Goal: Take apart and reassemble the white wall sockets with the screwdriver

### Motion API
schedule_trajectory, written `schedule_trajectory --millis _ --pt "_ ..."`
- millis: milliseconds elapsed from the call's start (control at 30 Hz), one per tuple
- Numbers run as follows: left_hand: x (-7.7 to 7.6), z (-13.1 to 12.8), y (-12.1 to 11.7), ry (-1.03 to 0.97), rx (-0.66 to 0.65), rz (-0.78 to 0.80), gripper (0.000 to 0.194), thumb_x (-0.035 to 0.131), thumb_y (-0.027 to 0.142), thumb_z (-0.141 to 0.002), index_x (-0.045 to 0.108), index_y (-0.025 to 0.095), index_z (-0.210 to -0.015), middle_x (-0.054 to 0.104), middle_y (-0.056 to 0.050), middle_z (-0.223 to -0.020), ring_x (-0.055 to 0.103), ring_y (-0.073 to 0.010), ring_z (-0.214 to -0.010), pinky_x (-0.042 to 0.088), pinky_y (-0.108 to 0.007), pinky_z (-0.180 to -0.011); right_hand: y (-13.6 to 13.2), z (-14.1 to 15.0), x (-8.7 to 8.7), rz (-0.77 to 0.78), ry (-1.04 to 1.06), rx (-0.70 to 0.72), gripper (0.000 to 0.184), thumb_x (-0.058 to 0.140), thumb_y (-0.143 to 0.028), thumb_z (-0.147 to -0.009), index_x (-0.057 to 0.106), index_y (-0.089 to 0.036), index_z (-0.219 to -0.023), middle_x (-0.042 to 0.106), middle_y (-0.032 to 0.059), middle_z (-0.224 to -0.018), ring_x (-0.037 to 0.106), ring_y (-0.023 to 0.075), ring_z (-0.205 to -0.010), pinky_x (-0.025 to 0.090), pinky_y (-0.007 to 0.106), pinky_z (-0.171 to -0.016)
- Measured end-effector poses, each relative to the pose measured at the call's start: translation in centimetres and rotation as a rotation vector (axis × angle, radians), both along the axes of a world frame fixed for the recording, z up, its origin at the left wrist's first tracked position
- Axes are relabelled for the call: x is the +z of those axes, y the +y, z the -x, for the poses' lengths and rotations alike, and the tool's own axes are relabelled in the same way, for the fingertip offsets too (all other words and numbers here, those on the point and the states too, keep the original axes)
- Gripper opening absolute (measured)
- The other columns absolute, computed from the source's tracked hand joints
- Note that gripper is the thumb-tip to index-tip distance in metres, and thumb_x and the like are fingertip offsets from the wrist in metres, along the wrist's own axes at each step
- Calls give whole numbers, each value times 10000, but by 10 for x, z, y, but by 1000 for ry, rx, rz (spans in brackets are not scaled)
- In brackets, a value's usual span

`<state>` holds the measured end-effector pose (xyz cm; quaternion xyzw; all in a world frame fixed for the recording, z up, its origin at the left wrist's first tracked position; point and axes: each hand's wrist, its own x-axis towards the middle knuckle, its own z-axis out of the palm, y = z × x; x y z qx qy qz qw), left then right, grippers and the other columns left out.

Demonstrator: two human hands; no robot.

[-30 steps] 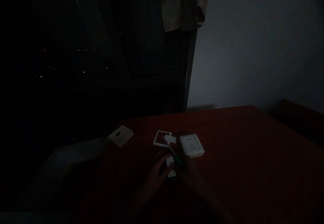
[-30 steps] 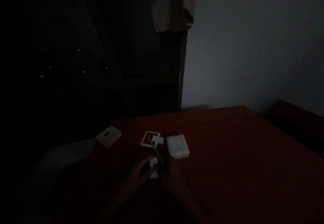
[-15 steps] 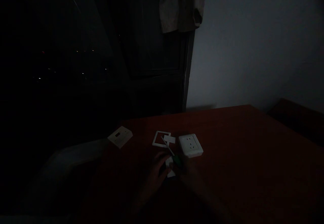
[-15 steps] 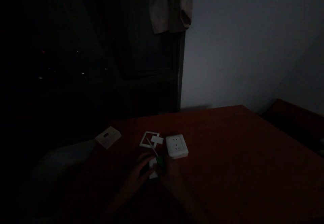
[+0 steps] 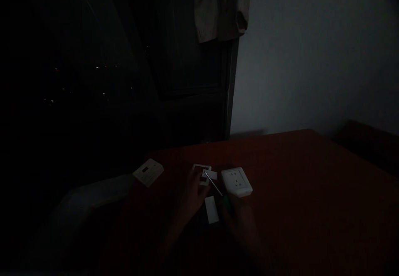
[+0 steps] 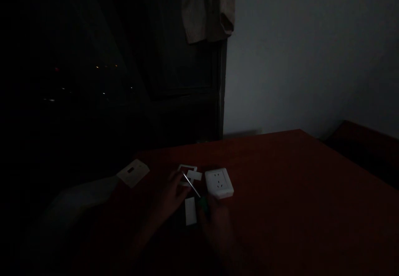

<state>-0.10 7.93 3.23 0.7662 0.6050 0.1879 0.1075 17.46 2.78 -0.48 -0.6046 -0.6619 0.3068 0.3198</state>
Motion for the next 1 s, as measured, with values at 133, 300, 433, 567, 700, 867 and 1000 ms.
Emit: schedule_trajectory --millis 133,300,433,567,700,867,1000 --pt "7 -24 25 266 88 -2 428 569 450 -837 587 176 -1164 564 -154 -1174 571 -314 -1045 471 -410 -857 1 -1 2 -9 52 13 204 438 -271 -864 613 -171 -894 695 86 -831 643 193 -703 444 250 -602" --pt "-2 -43 42 313 132 11 482 604 532 -787 627 165 -1097 590 -183 -1116 546 -362 -1062 454 -453 -846 2 0 -1 -6 66 4 181 445 -260 -857 607 -178 -871 687 70 -796 633 189 -686 434 250 -595" --pt "-5 -47 48 316 129 15 448 538 508 -834 633 139 -1070 588 -200 -1113 554 -366 -1059 447 -469 -856 2 1 -3 -5 79 12 175 438 -248 -862 600 -182 -877 686 61 -789 632 183 -680 429 244 -589" --pt "-5 -47 50 279 92 32 389 546 426 -843 617 130 -1085 611 -194 -1084 583 -354 -1026 463 -452 -835 2 1 1 -16 93 17 177 433 -231 -859 601 -180 -872 686 62 -797 632 178 -694 434 239 -607" --pt "1 -38 47 212 20 24 470 626 274 -788 535 158 -1235 543 -165 -1277 537 -317 -1150 407 -423 -973 2 0 4 -33 64 25 193 422 -213 -851 609 -166 -871 685 69 -788 631 181 -688 433 244 -604" --pt "8 -5 22 91 -75 25 637 638 170 -751 428 221 -1351 482 -91 -1364 473 -236 -1253 396 -340 -1035 2 1 1 2 74 17 195 438 -204 -840 611 -170 -924 693 70 -838 643 184 -728 442 246 -631" --pt "7 22 -11 -140 -157 46 661 632 135 -724 439 263 -1343 466 -84 -1385 439 -266 -1289 380 -429 -1069 1 2 1 14 59 37 186 442 -211 -846 608 -173 -920 694 71 -862 645 186 -744 447 250 -648"
